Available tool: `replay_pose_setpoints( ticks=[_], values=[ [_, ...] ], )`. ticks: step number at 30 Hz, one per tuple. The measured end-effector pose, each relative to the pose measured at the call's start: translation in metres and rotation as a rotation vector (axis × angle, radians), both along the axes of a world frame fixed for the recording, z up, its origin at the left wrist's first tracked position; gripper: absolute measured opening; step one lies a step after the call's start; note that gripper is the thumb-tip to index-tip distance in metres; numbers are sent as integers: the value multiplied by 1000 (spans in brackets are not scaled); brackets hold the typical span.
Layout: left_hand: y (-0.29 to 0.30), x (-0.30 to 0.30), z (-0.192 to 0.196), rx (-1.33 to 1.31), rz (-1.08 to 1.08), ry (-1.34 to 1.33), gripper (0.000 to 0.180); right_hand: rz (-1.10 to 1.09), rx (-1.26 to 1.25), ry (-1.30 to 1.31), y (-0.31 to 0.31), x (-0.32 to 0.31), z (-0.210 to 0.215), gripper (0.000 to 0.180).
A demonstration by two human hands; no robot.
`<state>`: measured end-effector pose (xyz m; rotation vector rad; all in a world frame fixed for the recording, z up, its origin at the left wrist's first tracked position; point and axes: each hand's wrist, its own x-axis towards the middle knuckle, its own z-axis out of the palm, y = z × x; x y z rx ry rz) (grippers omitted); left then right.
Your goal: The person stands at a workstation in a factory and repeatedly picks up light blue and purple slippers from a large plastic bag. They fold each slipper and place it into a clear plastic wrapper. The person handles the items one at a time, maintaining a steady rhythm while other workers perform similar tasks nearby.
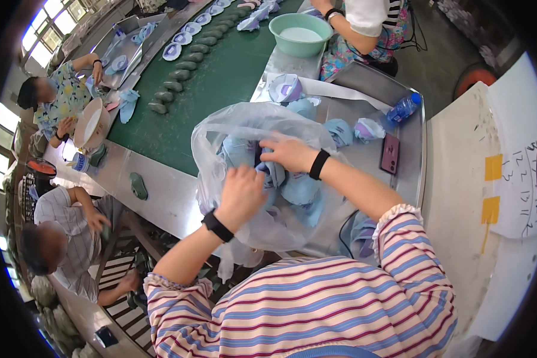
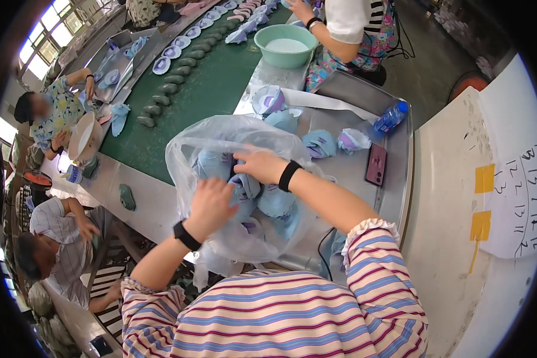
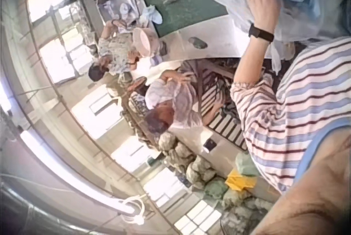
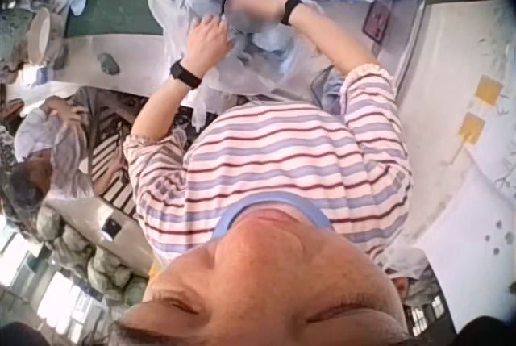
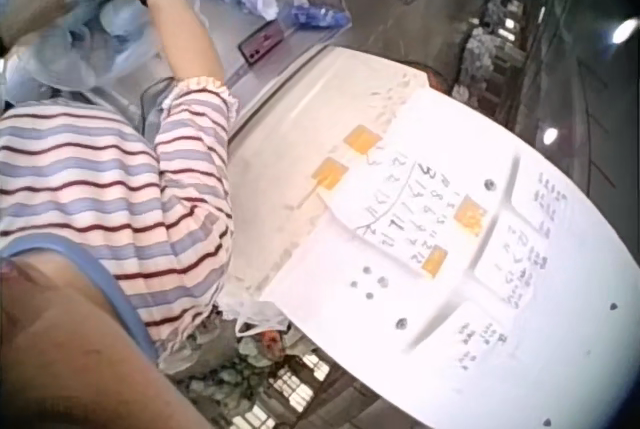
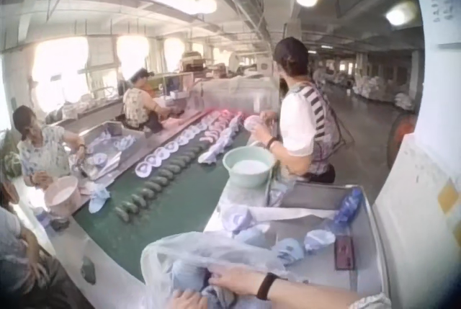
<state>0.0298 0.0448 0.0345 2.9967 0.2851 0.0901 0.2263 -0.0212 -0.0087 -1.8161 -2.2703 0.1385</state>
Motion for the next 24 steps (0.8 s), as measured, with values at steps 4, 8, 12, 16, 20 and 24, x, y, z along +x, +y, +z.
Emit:
replay_pose_setpoints(
  ticks=[4, 8, 12, 16, 20, 24],
  values=[
    [0, -18, -42, -129, 289, -90, 73, -147, 64, -49, -22, 3, 51, 24],
    [-29, -18, -57, -245, 383, -152, 90, -633, -89, 602, -57, 23, 88, 49],
    [-55, -10, -78, -397, 270, -277, 88, -630, -58, 804, -89, 24, 36, 64],
    [-39, 7, -106, -612, 434, -548, 72, -585, -21, 1060, -103, 7, -40, 66],
    [-29, 3, -140, -1106, 576, -494, 57, -913, -119, 1478, -110, -1, -21, 60],
    [-44, 5, -125, -825, 478, -609, 40, -960, -239, 1984, -121, 1, -34, 57]
  ],
)
